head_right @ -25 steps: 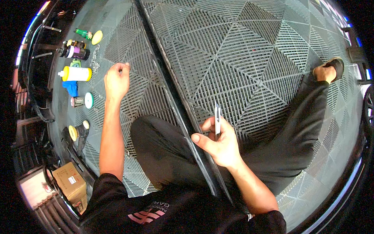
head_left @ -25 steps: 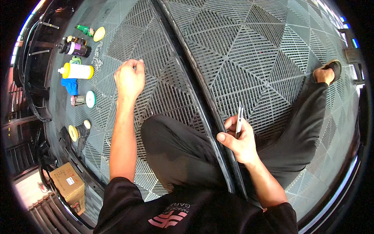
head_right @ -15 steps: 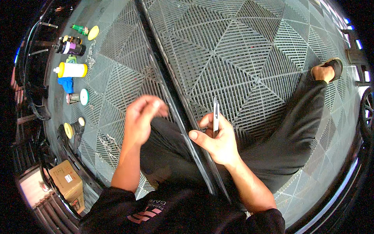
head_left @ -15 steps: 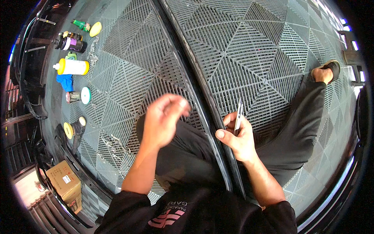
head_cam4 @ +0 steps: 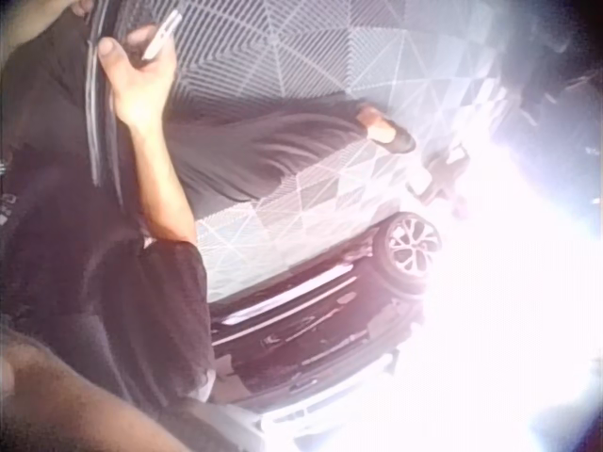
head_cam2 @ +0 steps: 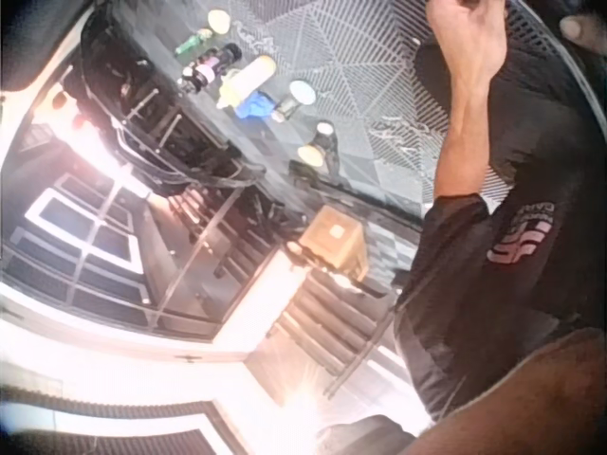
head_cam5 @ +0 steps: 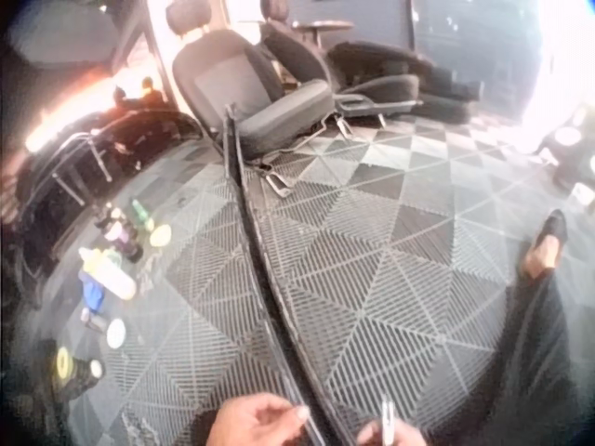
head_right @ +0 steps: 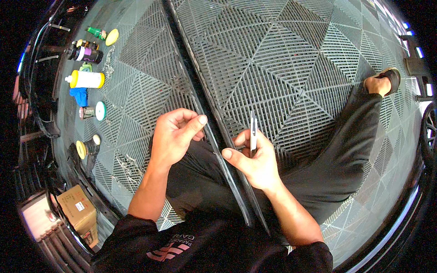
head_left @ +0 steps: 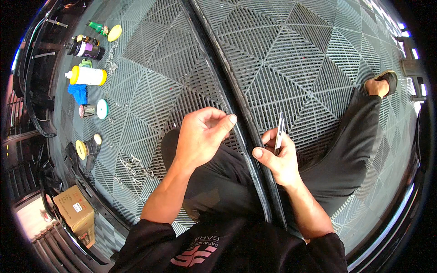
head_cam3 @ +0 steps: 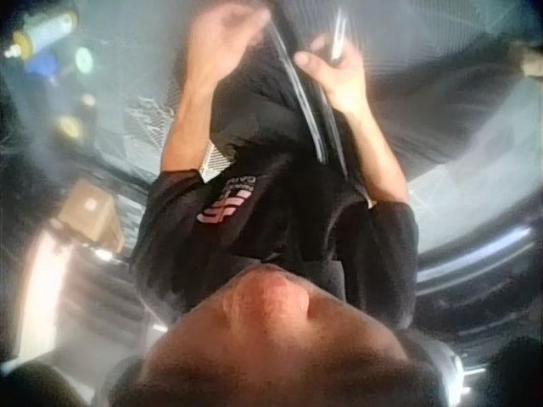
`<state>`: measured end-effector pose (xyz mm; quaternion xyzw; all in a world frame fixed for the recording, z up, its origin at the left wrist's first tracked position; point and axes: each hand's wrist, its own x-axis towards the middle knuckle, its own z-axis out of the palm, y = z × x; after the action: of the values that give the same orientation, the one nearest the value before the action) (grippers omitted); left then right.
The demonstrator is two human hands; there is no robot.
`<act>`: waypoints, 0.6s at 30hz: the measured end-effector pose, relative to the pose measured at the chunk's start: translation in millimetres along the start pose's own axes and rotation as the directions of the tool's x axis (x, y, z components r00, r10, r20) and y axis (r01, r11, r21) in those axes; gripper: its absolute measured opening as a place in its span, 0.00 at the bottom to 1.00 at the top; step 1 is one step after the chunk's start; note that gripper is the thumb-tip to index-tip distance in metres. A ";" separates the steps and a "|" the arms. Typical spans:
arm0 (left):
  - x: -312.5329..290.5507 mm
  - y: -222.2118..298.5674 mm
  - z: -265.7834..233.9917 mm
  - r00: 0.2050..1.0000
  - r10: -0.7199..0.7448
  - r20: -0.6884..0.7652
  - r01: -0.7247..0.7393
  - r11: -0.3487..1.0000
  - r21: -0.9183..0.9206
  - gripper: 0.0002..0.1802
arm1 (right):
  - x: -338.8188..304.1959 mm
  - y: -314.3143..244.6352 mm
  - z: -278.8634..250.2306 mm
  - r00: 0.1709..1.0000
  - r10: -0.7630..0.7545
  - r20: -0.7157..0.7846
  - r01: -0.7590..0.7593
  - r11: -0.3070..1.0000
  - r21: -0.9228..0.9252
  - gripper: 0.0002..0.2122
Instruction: The person uses a utility knife to carefully trim excess material from the edge of a long black car trim piece. They repeatedly scrape and cut along the seam, removing small strips of material.
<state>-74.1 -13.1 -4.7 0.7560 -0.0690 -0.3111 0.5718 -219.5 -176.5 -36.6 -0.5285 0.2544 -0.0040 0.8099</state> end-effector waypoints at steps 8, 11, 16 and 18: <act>1.2 13.8 -2.3 1.000 -0.005 -0.028 0.013 0.958 0.286 0.08 | -0.3 -2.0 2.1 1.000 -0.009 -0.007 0.010 1.000 0.018 0.15; -1.6 27.1 1.9 0.994 0.109 -0.019 -0.085 0.862 0.499 0.06 | -0.6 -1.5 1.2 1.000 -0.006 -0.009 0.006 1.000 0.001 0.15; -13.4 9.2 2.0 0.985 0.160 -0.070 -0.128 0.933 0.336 0.05 | 0.4 0.6 2.7 0.999 -0.029 -0.020 0.030 0.999 0.042 0.15; -18.5 -1.9 -5.6 0.992 0.087 -0.089 -0.075 0.989 0.130 0.07 | -0.2 0.4 1.9 0.999 -0.022 -0.023 0.022 1.000 0.018 0.15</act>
<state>-86.2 0.6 1.7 0.8010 -0.0921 -0.2466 0.5377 -219.0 -174.6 -36.3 -0.5236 0.2577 -0.0214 0.8118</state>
